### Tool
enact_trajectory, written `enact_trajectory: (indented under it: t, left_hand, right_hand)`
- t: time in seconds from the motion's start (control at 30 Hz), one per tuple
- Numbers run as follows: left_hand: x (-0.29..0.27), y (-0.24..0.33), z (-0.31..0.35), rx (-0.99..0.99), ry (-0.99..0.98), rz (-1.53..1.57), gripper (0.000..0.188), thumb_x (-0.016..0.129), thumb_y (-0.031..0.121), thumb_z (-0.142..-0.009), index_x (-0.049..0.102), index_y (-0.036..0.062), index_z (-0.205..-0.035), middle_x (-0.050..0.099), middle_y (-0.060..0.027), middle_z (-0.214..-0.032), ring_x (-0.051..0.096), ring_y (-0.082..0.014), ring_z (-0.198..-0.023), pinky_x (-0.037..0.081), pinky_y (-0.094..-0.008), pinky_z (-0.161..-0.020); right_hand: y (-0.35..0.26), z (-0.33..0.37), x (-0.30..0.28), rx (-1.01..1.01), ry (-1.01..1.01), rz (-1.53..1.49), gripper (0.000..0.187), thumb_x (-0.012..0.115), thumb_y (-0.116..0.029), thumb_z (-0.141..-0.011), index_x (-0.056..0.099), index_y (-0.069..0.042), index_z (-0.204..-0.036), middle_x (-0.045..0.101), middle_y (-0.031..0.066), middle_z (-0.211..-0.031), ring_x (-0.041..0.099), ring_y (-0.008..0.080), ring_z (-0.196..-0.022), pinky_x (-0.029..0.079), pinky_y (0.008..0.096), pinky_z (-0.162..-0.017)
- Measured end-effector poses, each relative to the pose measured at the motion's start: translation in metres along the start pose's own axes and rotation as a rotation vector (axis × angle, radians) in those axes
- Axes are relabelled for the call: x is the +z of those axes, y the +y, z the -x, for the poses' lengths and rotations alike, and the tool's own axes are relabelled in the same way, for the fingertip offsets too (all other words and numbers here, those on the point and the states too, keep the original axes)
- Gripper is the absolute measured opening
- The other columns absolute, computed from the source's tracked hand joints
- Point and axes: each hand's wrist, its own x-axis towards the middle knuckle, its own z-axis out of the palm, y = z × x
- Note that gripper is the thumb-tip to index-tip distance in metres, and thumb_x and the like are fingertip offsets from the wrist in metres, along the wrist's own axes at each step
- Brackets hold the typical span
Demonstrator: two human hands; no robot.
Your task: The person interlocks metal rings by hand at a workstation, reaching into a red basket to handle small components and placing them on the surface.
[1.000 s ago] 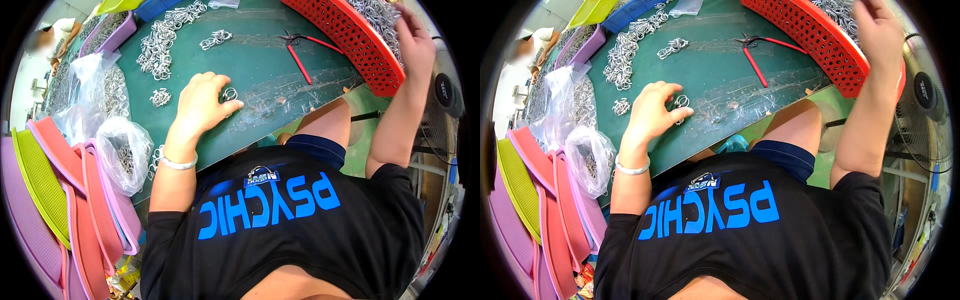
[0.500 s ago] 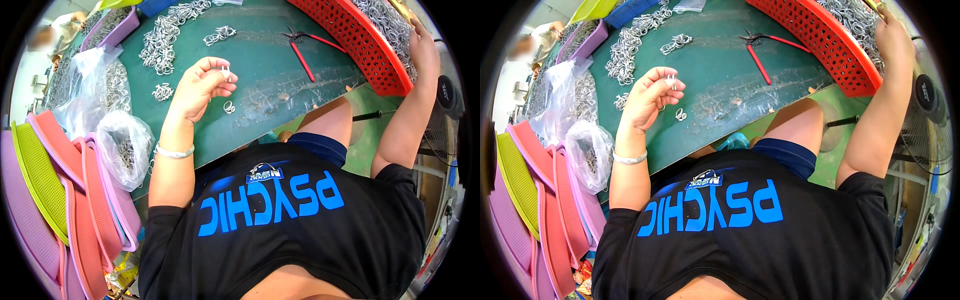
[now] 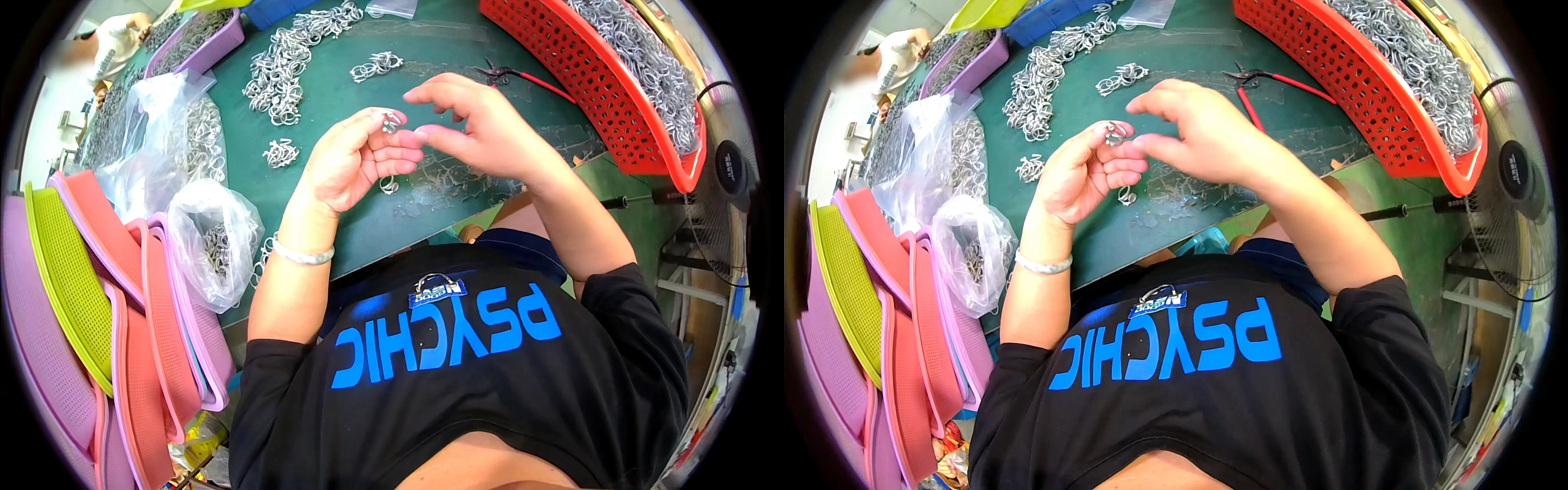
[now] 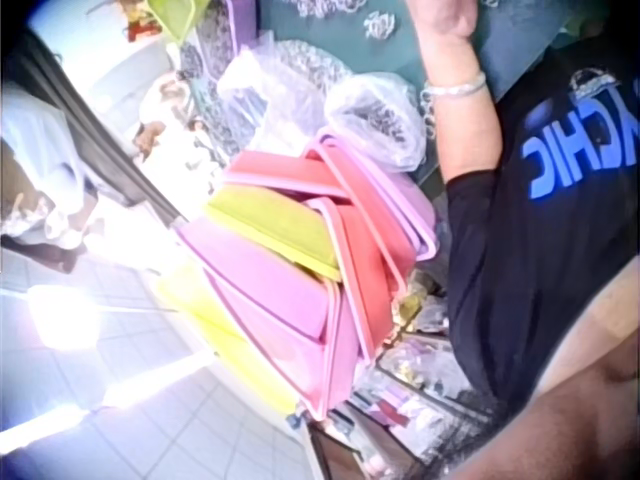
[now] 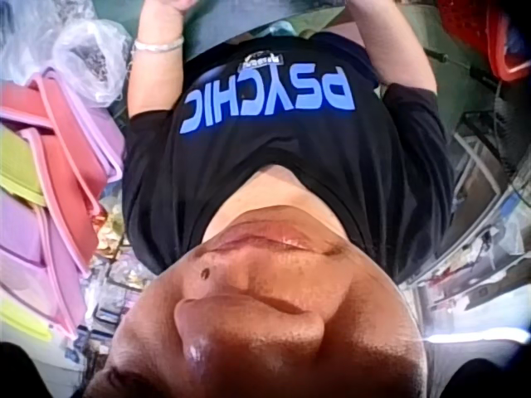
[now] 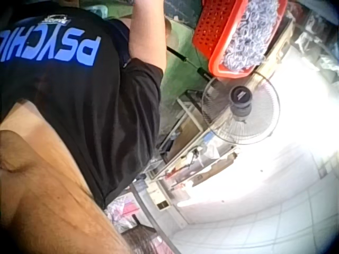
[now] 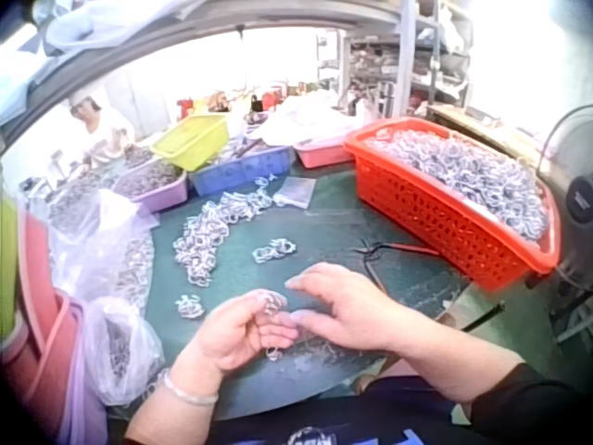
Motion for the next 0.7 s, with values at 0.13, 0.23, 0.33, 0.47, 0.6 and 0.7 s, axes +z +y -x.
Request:
enact_trajectory:
  t: [0.13, 0.23, 0.33, 0.47, 0.6, 0.7]
  left_hand:
    - [0.004, -0.002, 0.001, 0.016, 0.016, -0.034, 0.022, 0.042, 0.019, -0.091, 0.051, -0.0003, -0.098, 0.061, -0.0152, -0.088, 0.063, -0.0253, -0.076, 0.053, -0.0325, -0.068]
    - [0.007, -0.002, 0.002, 0.016, 0.025, -0.031, 0.023, 0.044, 0.019, -0.09, 0.051, -0.0007, -0.099, 0.061, -0.0135, -0.086, 0.063, -0.0242, -0.076, 0.053, -0.0315, -0.068]
    - [0.009, -0.003, 0.003, 0.014, 0.034, -0.063, 0.024, 0.044, 0.02, -0.09, 0.051, -0.0011, -0.1, 0.061, -0.0134, -0.086, 0.063, -0.0237, -0.076, 0.053, -0.031, -0.067]
    - [0.011, -0.005, 0.003, 0.01, 0.026, -0.082, 0.025, 0.044, 0.021, -0.09, 0.051, -0.0014, -0.101, 0.06, -0.0136, -0.087, 0.063, -0.0228, -0.075, 0.053, -0.0301, -0.066]
    - [0.01, -0.001, 0.004, -0.018, -0.011, -0.148, 0.029, 0.042, 0.025, -0.092, 0.052, -0.0016, -0.099, 0.061, -0.0137, -0.083, 0.063, -0.0222, -0.074, 0.053, -0.0283, -0.063]
    - [-0.002, 0.004, 0.005, 0.059, 0.061, -0.343, 0.028, 0.042, 0.026, -0.092, 0.053, 0.0006, -0.097, 0.061, -0.0101, -0.079, 0.061, -0.0169, -0.068, 0.05, -0.0246, -0.06]
  right_hand:
    - [-0.001, -0.005, 0.013, 0.037, -0.019, -0.102, 0.033, 0.065, -0.017, -0.072, 0.057, -0.003, -0.102, 0.058, 0.0132, -0.092, 0.056, 0.0281, -0.086, 0.046, 0.0333, -0.073]
    - [0.003, -0.004, 0.018, 0.057, -0.031, -0.165, 0.033, 0.066, -0.016, -0.072, 0.058, -0.005, -0.103, 0.058, 0.0111, -0.091, 0.057, 0.0243, -0.082, 0.046, 0.0308, -0.07]
    - [0.005, -0.003, 0.019, 0.085, -0.043, -0.235, 0.033, 0.067, -0.016, -0.072, 0.059, -0.005, -0.103, 0.059, 0.0092, -0.089, 0.056, 0.0195, -0.078, 0.045, 0.0283, -0.066]
    - [0.007, 0.0, 0.019, 0.129, -0.053, -0.337, 0.032, 0.067, -0.015, -0.073, 0.06, -0.005, -0.102, 0.06, 0.0071, -0.086, 0.053, 0.0134, -0.071, 0.044, 0.0255, -0.061]
    - [0.008, 0.003, 0.015, 0.168, -0.069, -0.406, 0.03, 0.067, -0.015, -0.074, 0.061, -0.004, -0.101, 0.061, 0.0051, -0.085, 0.052, 0.0109, -0.069, 0.044, 0.0241, -0.06]
    - [0.004, 0.001, -0.009, 0.18, 0.069, -0.351, 0.029, 0.068, -0.014, -0.073, 0.061, -0.004, -0.099, 0.06, 0.0008, -0.082, 0.051, 0.0061, -0.07, 0.042, 0.021, -0.059]
